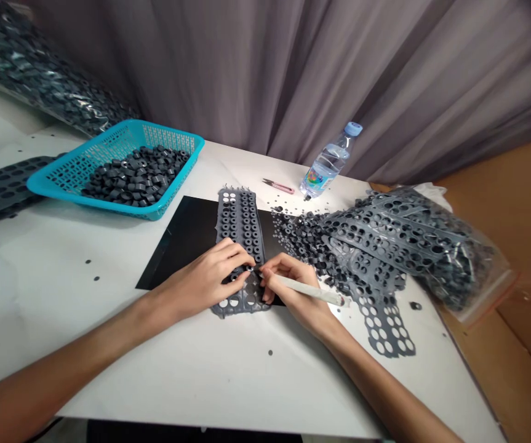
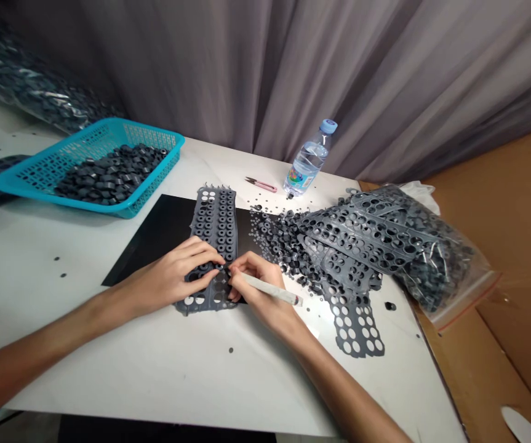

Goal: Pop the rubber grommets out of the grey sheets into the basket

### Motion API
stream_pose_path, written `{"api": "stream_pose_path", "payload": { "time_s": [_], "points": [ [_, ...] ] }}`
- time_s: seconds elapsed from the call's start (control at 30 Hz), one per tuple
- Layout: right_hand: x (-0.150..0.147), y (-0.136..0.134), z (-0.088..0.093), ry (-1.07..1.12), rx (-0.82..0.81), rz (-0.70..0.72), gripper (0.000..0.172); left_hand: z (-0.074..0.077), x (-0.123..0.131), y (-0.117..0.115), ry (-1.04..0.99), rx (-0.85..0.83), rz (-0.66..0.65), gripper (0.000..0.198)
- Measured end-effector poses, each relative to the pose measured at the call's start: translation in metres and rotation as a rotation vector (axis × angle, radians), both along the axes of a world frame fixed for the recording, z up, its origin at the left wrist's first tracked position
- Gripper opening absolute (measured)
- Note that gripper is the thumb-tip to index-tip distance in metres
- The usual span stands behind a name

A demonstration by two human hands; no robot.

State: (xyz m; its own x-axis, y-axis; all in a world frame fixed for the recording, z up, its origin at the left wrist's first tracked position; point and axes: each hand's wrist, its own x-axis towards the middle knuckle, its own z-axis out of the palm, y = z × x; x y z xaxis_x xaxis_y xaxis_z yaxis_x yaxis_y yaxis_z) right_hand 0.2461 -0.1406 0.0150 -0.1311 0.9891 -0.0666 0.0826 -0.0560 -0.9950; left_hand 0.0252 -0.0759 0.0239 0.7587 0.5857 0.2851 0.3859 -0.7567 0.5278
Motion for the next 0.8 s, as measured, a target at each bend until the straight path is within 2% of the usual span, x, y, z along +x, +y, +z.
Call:
{"api": "stream_pose_path", "payload": {
  "time_s": [0.3, 0.37, 0.43, 0.5, 0.6, 0.7, 0.8],
  "points": [
    [-0.001, 0.000, 0.002, -0.021, 0.010, 0.011, 0.010, -0.001, 0.001, -0.002, 0.067, 0.199, -0.059, 0.020],
    [-0.001, 0.000, 0.000, -0.043, 0.017, 0.011, 0.009, -0.003, 0.003, -0.006, 0.072, 0.225, -0.052, 0.025],
    [-0.002, -0.001, 0.000, -0.080, 0.030, 0.003, 0.009, -0.003, 0.006, -0.008, -0.012, 0.189, -0.002, 0.028],
    [-0.003, -0.002, 0.000, -0.114, 0.035, -0.010, 0.010, 0.001, 0.007, -0.007, -0.193, 0.088, 0.155, 0.022],
    [-0.005, -0.003, 0.001, -0.139, 0.021, -0.027, 0.009, 0.012, 0.001, 0.003, -0.442, -0.226, 0.362, 0.018],
    [-0.003, -0.001, 0.003, -0.071, -0.009, -0.039, 0.011, 0.022, -0.007, 0.011, -0.530, -0.628, 0.294, 0.023],
    [0.000, 0.001, 0.005, 0.018, -0.007, -0.099, 0.018, 0.026, -0.010, 0.011, -0.558, -0.920, 0.218, 0.023]
  ]
}}
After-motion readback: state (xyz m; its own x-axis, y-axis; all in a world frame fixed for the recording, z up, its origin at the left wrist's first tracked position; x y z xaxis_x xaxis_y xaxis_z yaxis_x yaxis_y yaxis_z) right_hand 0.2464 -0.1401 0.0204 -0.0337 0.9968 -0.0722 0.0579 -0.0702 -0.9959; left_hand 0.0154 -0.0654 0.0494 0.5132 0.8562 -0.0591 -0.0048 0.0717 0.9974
